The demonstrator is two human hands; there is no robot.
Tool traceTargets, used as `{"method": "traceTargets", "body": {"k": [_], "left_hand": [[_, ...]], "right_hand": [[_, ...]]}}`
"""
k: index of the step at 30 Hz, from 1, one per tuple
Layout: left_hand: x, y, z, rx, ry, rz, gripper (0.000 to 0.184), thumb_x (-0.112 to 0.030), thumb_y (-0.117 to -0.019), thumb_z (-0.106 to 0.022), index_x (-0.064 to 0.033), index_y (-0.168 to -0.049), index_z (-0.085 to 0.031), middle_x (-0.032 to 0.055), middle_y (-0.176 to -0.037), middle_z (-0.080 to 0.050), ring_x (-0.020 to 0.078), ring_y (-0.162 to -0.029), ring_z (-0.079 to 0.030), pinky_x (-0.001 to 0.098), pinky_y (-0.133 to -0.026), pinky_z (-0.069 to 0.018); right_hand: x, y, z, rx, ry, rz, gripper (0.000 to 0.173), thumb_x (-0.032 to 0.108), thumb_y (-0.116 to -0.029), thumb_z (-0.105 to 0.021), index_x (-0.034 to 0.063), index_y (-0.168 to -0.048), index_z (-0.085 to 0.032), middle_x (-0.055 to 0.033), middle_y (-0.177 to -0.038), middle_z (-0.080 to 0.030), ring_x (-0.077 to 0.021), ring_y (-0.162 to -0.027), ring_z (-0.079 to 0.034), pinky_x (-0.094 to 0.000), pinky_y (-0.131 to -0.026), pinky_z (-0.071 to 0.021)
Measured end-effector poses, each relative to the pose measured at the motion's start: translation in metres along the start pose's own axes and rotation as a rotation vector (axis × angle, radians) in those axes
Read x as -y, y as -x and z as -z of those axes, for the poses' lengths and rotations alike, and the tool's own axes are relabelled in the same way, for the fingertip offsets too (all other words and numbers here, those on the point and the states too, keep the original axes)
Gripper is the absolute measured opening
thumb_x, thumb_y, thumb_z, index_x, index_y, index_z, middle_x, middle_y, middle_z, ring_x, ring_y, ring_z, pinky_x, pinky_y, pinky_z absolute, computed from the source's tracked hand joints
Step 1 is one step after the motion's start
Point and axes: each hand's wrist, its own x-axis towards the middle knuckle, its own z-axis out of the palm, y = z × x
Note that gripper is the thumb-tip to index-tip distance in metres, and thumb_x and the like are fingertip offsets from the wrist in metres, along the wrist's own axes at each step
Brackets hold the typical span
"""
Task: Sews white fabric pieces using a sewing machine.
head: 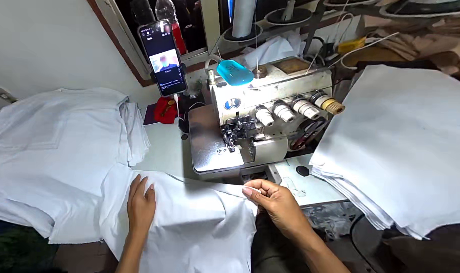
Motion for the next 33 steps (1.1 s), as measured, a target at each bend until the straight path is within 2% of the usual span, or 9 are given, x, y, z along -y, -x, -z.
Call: {"method": "traceTargets", "body": {"k": [4, 6, 11, 14, 17, 23, 25, 28, 33], "left_hand": [[-0.114, 0.05, -0.006, -0.086, 0.205, -0.391, 0.024, -0.012, -0.0923, -0.063, 0.0, -0.107, -0.077, 0.0145, -0.113, -0.075, 0.0277, -0.112, -0.07, 0.0422, -0.101, -0.0552], [-0.153, 0.07, -0.031, 0.065, 0.29, -0.577, 0.026, -0.017, -0.095, -0.065, -0.0057, -0.115, -0.076, 0.0098, -0.118, -0.074, 0.0251, -0.117, -0.067, 0.0437, -0.104, -0.0526], [-0.167, 0.067, -0.055, 0.025, 0.308, -0.587, 0.012, -0.016, -0.0928, -0.064, -0.01, -0.093, -0.075, 0.0034, -0.082, -0.065, 0.0187, -0.082, -0.065, 0.0335, -0.079, -0.0545], [-0.164, 0.068, -0.036, 0.111, 0.428, -0.566, 0.01, -0.013, -0.0937, -0.066, -0.0069, -0.09, -0.073, 0.0051, -0.088, -0.066, 0.0149, -0.088, -0.065, 0.0258, -0.08, -0.0558], [-0.166, 0.07, -0.024, 0.176, 0.534, -0.55, 0.009, -0.008, -0.0961, -0.064, -0.0015, -0.094, -0.07, 0.0082, -0.091, -0.07, 0.0114, -0.085, -0.069, 0.0219, -0.08, -0.0578], [-0.162, 0.076, -0.015, 0.17, 0.549, -0.53, 0.015, -0.011, -0.0979, -0.064, -0.0034, -0.099, -0.076, 0.0046, -0.084, -0.071, 0.0069, -0.076, -0.067, 0.0184, -0.073, -0.057], [-0.165, 0.074, -0.008, 0.168, 0.562, -0.537, 0.015, -0.014, -0.0986, -0.065, -0.0036, -0.097, -0.076, 0.0042, -0.083, -0.071, 0.0064, -0.077, -0.068, 0.0183, -0.073, -0.0572], [-0.179, 0.064, 0.011, 0.157, 0.616, -0.581, 0.014, -0.013, -0.0986, -0.065, -0.0038, -0.095, -0.075, 0.0047, -0.087, -0.071, 0.007, -0.081, -0.068, 0.0194, -0.075, -0.0577], [-0.21, 0.034, 0.036, -0.03, 0.65, -0.571, 0.01, -0.007, -0.0935, -0.069, -0.0025, -0.097, -0.077, 0.0058, -0.095, -0.072, 0.0066, -0.089, -0.069, 0.0195, -0.079, -0.0599]], "right_hand": [[0.002, -0.003, -0.005, -0.034, -0.005, -0.044, 0.01, 0.016, -0.095, -0.072, 0.0071, -0.098, -0.075, -0.0004, -0.072, -0.07, -0.0058, -0.055, -0.061, -0.0198, -0.051, -0.0502], [0.0, -0.006, -0.008, -0.061, 0.006, -0.039, 0.01, 0.016, -0.094, -0.073, 0.0067, -0.096, -0.074, -0.0014, -0.07, -0.069, -0.0072, -0.056, -0.061, -0.0214, -0.052, -0.05], [0.0, 0.002, -0.001, -0.078, -0.118, 0.022, 0.017, 0.003, -0.097, -0.061, 0.0025, -0.108, -0.073, -0.0061, -0.088, -0.074, -0.0096, -0.068, -0.066, -0.0224, -0.062, -0.0549], [0.0, 0.014, 0.004, 0.009, -0.242, -0.013, 0.024, 0.001, -0.0914, -0.064, -0.0002, -0.114, -0.073, -0.0085, -0.101, -0.074, -0.0126, -0.083, -0.07, -0.0272, -0.077, -0.0592], [0.004, 0.024, -0.003, 0.011, -0.305, -0.012, 0.044, -0.007, -0.0768, -0.075, -0.0025, -0.12, -0.07, -0.0123, -0.1, -0.075, -0.0173, -0.085, -0.074, -0.0307, -0.078, -0.0633], [0.023, 0.028, -0.011, -0.057, -0.237, 0.029, 0.02, 0.0, -0.0927, -0.065, -0.0027, -0.111, -0.072, -0.01, -0.091, -0.077, -0.0155, -0.08, -0.075, -0.0284, -0.075, -0.0637], [0.028, 0.026, -0.014, -0.125, -0.187, 0.058, 0.013, 0.011, -0.0933, -0.071, 0.0014, -0.101, -0.075, -0.0067, -0.084, -0.076, -0.0122, -0.074, -0.072, -0.0249, -0.069, -0.061], [0.039, 0.023, -0.019, -0.203, -0.146, 0.092, 0.015, 0.016, -0.0929, -0.073, 0.0045, -0.1, -0.078, -0.0069, -0.093, -0.077, -0.0147, -0.083, -0.073, -0.0273, -0.075, -0.0616], [0.072, 0.024, -0.046, -0.219, -0.232, 0.142, 0.009, 0.012, -0.0915, -0.073, 0.0037, -0.095, -0.077, -0.0038, -0.075, -0.074, -0.0074, -0.063, -0.068, -0.0199, -0.058, -0.0566]]}}
